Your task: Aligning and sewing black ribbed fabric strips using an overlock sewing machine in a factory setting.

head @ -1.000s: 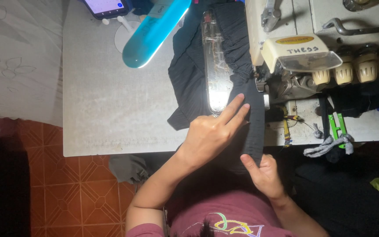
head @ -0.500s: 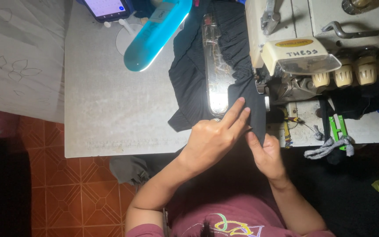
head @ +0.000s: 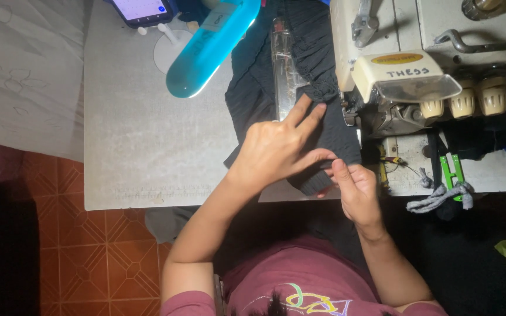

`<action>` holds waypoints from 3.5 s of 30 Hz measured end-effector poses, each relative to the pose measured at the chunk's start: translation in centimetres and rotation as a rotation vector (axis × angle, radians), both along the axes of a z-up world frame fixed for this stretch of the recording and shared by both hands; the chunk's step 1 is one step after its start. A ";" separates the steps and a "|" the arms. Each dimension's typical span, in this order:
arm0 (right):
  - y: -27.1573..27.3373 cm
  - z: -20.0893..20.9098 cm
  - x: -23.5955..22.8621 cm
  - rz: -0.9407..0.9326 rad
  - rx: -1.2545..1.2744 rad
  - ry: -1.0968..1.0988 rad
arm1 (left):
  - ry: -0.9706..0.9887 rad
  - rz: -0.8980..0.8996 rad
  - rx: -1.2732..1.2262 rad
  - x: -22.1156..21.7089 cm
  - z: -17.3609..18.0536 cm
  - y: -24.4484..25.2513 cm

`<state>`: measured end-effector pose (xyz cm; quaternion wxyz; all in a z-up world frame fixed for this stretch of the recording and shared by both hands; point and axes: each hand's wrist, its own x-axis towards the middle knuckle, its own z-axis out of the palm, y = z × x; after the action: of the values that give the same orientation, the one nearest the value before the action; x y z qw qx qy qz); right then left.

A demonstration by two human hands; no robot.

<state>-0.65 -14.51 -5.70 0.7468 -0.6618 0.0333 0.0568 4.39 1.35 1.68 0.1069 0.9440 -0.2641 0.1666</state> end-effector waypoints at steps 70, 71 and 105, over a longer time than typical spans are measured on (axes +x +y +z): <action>1.6 3.4 -1.8 0.129 -1.124 -0.853 | 0.447 0.073 -0.851 -11.1 0.4 5.2; 1.5 3.2 -1.7 0.130 -1.122 -0.854 | 0.446 0.075 -0.850 -11.3 0.6 5.1; -18.3 -2.5 0.3 -0.241 -1.772 -0.692 | 0.134 0.531 -0.333 -6.1 -7.3 5.4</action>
<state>-0.35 -32.83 -8.18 -0.0559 -0.9584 -0.0905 -0.2650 -1.76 6.73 -5.59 0.2298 0.9583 0.0301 0.1669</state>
